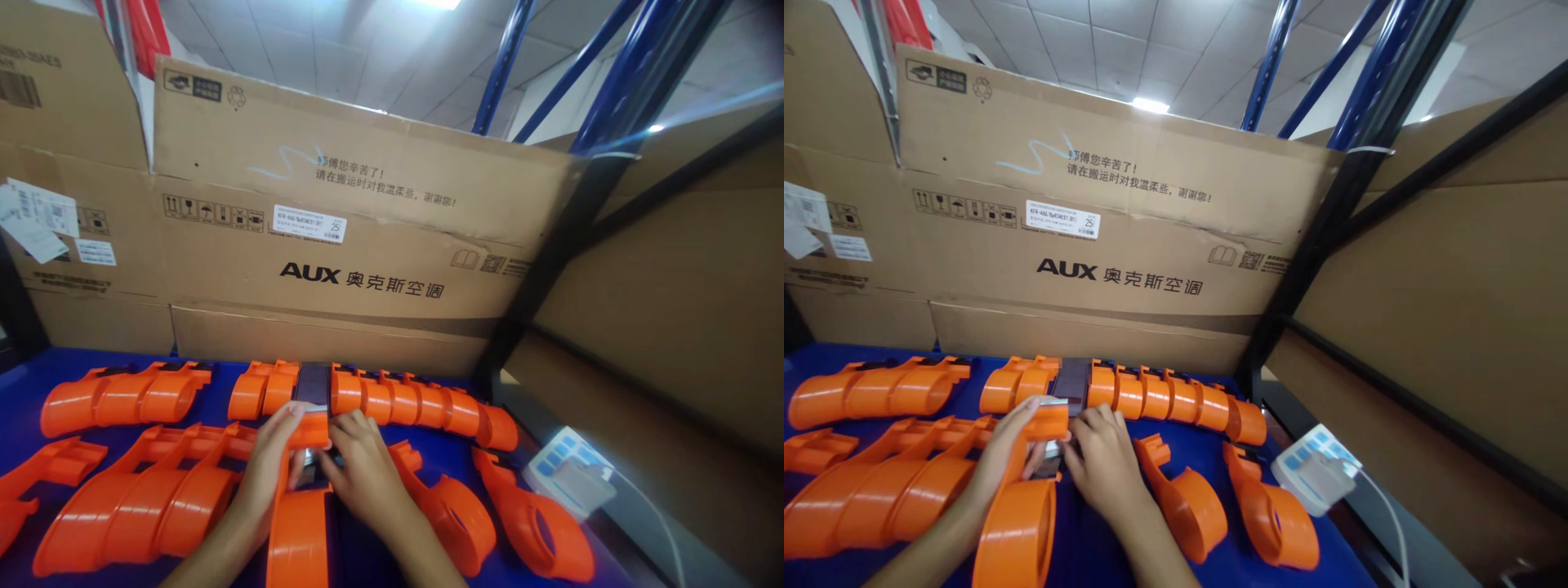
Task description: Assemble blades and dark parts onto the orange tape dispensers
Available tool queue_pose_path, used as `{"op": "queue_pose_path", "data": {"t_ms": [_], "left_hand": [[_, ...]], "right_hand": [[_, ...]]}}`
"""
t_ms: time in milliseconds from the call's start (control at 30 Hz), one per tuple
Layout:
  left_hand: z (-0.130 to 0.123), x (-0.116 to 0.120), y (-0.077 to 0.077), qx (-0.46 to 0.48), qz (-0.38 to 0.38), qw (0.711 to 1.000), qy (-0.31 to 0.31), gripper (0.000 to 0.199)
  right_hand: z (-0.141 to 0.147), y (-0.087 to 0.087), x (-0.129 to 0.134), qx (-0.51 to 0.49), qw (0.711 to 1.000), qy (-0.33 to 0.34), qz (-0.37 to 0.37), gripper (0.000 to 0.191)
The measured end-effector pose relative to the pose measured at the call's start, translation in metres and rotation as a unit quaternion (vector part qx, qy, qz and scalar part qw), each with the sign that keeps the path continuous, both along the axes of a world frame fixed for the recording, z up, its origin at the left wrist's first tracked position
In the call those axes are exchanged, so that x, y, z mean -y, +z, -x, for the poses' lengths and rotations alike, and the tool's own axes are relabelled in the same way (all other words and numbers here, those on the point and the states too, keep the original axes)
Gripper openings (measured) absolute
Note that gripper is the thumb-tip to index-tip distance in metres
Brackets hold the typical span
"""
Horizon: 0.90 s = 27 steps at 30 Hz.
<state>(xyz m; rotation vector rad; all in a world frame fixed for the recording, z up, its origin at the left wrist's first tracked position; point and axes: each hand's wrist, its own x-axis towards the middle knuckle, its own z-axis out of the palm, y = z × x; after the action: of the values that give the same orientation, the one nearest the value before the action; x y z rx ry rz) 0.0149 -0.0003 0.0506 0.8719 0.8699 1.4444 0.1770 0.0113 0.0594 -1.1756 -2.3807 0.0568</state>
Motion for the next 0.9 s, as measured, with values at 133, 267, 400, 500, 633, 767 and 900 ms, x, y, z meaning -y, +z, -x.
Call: {"op": "queue_pose_path", "data": {"t_ms": [133,267,400,500,633,767,900], "left_hand": [[-0.001,0.0,0.0,-0.004,0.001,1.0,0.0,0.041],[-0.001,0.002,0.002,-0.003,0.005,1.0,-0.001,0.039],[-0.001,0.002,0.002,-0.012,0.004,1.0,0.002,0.04],[-0.001,0.002,0.002,-0.013,0.003,1.0,0.0,0.04],[-0.001,0.001,0.002,-0.016,0.008,1.0,0.006,0.039],[-0.002,0.0,-0.002,-0.039,0.012,0.999,-0.012,0.043],[-0.003,-0.001,-0.005,-0.068,-0.007,0.997,-0.039,0.046]], "right_hand": [[0.001,-0.001,0.0,0.006,1.0,0.005,0.004,0.006],[0.001,-0.001,0.001,-0.006,1.0,-0.005,-0.004,0.003],[0.0,0.001,0.002,-0.031,0.999,-0.004,-0.016,0.005],[-0.003,0.005,0.003,-0.048,0.999,-0.001,-0.015,0.012],[-0.008,0.01,0.001,-0.104,0.994,-0.008,-0.015,0.019],[-0.011,0.016,0.0,-0.237,0.971,-0.01,0.002,0.02],[-0.007,0.017,0.003,-0.339,0.936,0.023,0.091,0.024]]}}
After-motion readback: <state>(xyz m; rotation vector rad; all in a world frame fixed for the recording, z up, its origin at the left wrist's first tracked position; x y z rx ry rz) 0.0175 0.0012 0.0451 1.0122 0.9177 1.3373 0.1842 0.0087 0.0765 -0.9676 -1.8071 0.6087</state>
